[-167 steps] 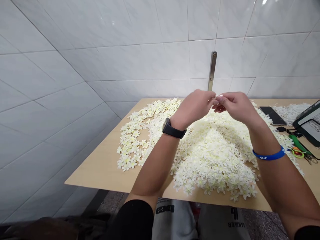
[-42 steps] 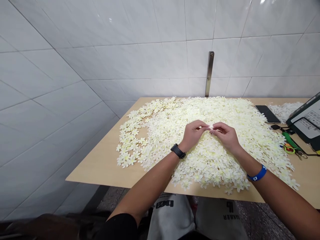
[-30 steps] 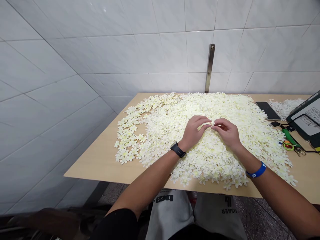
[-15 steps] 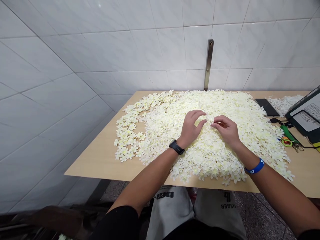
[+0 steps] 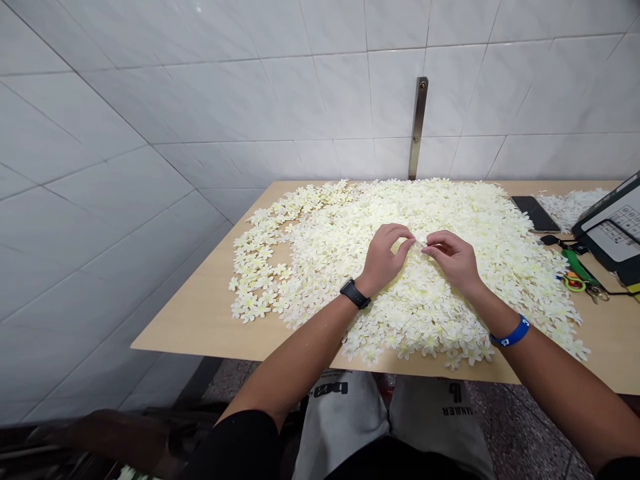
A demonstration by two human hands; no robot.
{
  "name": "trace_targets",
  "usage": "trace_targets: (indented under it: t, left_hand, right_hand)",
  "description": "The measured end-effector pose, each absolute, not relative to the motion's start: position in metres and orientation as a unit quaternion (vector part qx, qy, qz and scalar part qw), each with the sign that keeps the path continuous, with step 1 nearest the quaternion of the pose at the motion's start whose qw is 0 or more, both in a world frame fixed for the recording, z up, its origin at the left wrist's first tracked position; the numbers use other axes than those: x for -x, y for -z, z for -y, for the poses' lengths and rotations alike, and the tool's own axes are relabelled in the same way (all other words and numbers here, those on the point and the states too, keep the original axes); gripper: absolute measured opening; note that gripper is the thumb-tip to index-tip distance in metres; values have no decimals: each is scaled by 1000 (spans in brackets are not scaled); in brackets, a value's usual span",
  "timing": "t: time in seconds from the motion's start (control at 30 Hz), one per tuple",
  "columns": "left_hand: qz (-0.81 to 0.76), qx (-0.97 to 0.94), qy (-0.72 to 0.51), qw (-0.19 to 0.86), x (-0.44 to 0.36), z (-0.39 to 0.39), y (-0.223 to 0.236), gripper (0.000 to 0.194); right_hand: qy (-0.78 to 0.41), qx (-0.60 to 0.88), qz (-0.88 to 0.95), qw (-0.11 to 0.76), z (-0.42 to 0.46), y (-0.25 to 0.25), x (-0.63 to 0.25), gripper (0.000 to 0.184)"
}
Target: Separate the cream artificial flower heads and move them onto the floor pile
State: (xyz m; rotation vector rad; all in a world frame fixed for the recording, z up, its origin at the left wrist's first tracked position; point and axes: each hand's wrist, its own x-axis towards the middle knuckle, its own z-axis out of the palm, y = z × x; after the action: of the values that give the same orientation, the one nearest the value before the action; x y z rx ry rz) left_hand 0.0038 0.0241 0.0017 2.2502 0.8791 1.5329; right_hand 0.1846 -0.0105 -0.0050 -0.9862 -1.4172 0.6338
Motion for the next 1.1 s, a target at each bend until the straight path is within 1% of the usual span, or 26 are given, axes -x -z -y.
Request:
trace_targets:
  t: [0.07,0.2,0.27,0.4,0.57,0.77,0.83,0.9,1.0,1.1]
  left_hand:
    - [-323,-770,-535,126,-3,-25,-2,8]
    - [-334,-776,-524,110,-4,-24,-2,16]
    - [-316,-788,-515,116,-5,-23,-2,12]
    - [-290,-778,-541,132,-7,-22,1,7]
    - [-271,-772,-556,147,-5,-24,1,12]
    - [-337,-752,-550,140,-2,-25,-4,8]
    - [-343,-749,-551,135,-2,-24,-5,17]
    - [-323,-762,-546,134,-3,-23,-6,19]
    - [-299,-783,-531,126,-6,-21,-4,12]
    - [-304,-783,-528,125,-8,-21,-1,9]
  right_hand:
    - [-268,429,608,612,10,5,-185,13]
    - [-266,433,607,611,11,5,-185,14]
    - [-269,428,614,606,12,5,-184,16]
    - [-271,417,629,598,13,5,-183,16]
    - [-278,409,625,604,13,4,-182,13]
    - [-269,428,614,607,11,5,-184,14]
    - [-264,432,612,608,11,6,-185,13]
    - [-262,430,612,609,11,6,-185,11]
    - [-269,416,620,609,12,6,-184,12]
    - [-270,404,627,609,12,5,-184,14]
